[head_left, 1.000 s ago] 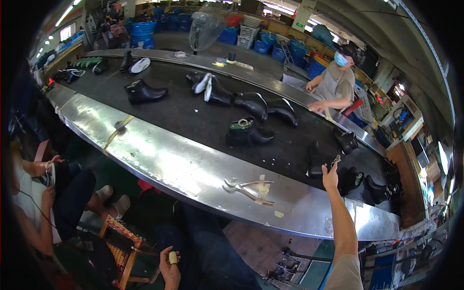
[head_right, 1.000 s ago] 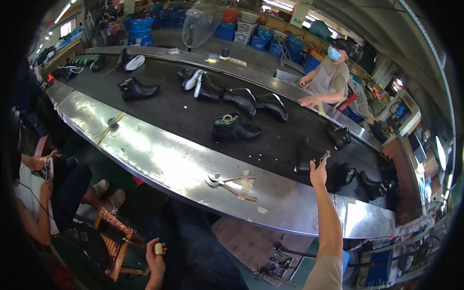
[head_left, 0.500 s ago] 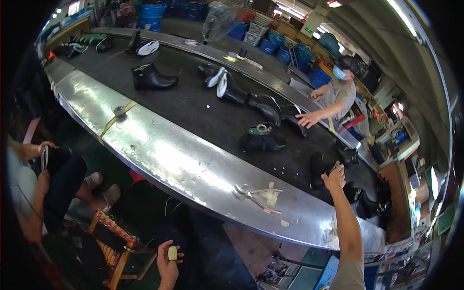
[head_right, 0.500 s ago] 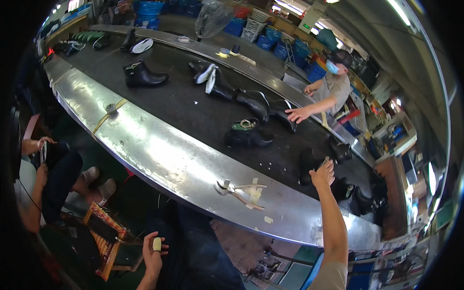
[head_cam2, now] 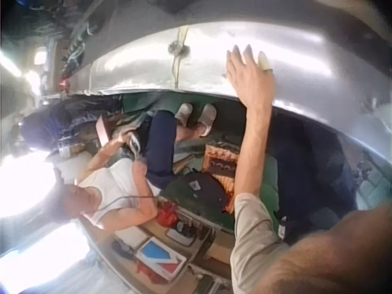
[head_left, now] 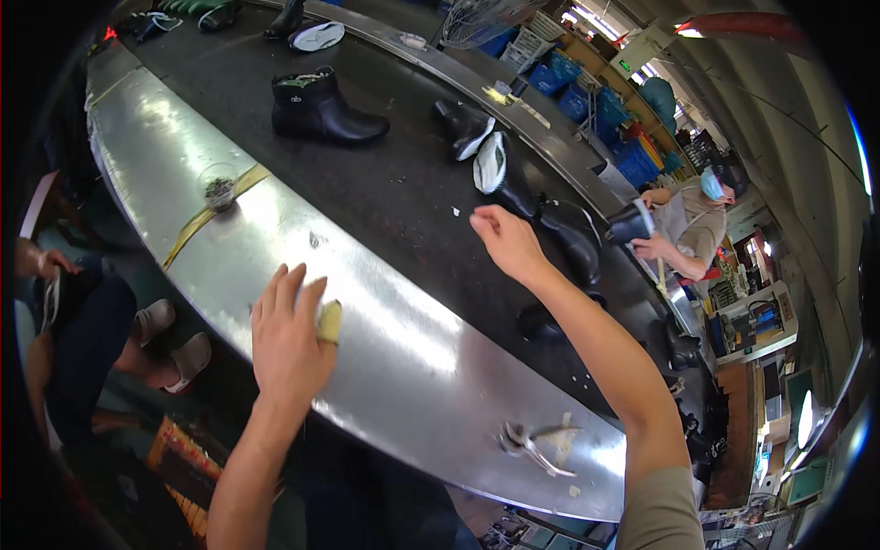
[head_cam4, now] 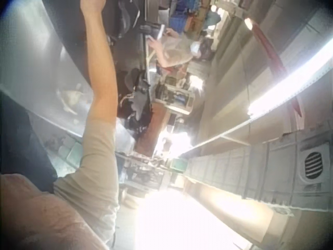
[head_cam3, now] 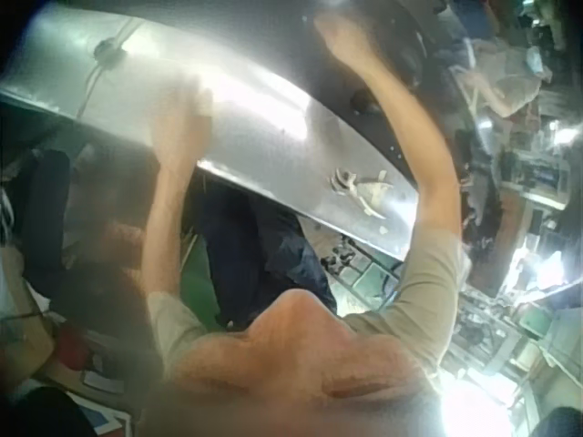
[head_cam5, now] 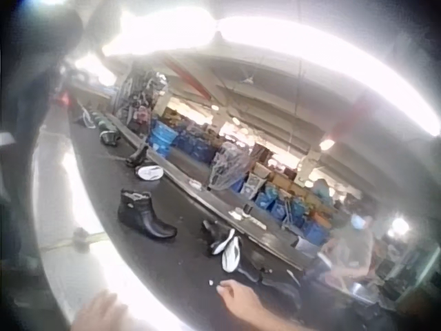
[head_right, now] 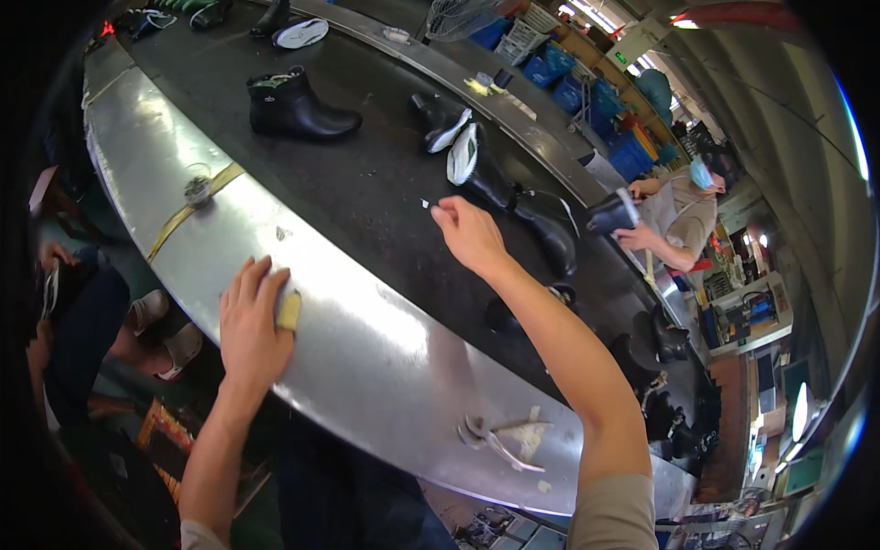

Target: Working on a shoe production line, specifically lasting or shaping shoes using a hand tool and a conveyor belt.

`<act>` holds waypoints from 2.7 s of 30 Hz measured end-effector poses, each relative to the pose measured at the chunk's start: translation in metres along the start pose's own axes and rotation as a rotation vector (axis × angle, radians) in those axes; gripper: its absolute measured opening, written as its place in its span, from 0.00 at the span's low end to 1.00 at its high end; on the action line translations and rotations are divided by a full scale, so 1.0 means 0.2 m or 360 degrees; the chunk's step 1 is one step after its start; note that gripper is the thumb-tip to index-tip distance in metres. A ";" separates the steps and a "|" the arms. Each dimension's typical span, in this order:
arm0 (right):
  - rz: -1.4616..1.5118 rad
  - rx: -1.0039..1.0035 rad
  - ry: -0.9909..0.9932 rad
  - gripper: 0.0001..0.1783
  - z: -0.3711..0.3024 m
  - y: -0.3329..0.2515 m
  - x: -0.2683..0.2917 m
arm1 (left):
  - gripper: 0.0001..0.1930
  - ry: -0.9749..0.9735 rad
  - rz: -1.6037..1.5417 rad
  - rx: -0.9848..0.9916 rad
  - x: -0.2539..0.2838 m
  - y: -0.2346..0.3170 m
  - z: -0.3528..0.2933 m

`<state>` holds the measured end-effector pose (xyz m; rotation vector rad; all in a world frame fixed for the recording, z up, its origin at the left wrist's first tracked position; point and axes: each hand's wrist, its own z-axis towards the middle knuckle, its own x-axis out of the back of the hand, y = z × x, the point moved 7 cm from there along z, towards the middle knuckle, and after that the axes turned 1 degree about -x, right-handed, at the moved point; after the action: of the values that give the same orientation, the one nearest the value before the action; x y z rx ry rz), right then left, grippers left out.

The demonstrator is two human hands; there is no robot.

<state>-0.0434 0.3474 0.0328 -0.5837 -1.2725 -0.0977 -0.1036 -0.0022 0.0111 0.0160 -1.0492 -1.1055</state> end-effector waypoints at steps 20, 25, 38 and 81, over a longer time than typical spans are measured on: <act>0.1728 -0.0598 0.0173 0.36 0.23 0.20 -0.01 | 0.32 -0.0069 -0.0244 0.0104 0.01 -0.02 0.01; 0.1436 -0.0614 -0.0567 0.34 0.04 -0.26 -0.13 | 0.58 0.0426 -0.0589 0.0039 0.16 -0.08 -0.04; -0.0496 -0.0952 0.0747 0.40 0.39 0.62 0.16 | 0.42 0.0324 -0.0974 0.0087 0.02 -0.13 -0.14; 0.0697 -0.0187 -0.0249 0.50 -2.63 -0.90 -0.08 | 0.26 -0.0700 -0.1908 0.2443 0.07 0.41 -1.97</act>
<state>0.3395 -0.0535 -0.0070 -0.9742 -1.2672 0.2429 0.2299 -0.1554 -0.1558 1.8877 -2.1710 -1.0090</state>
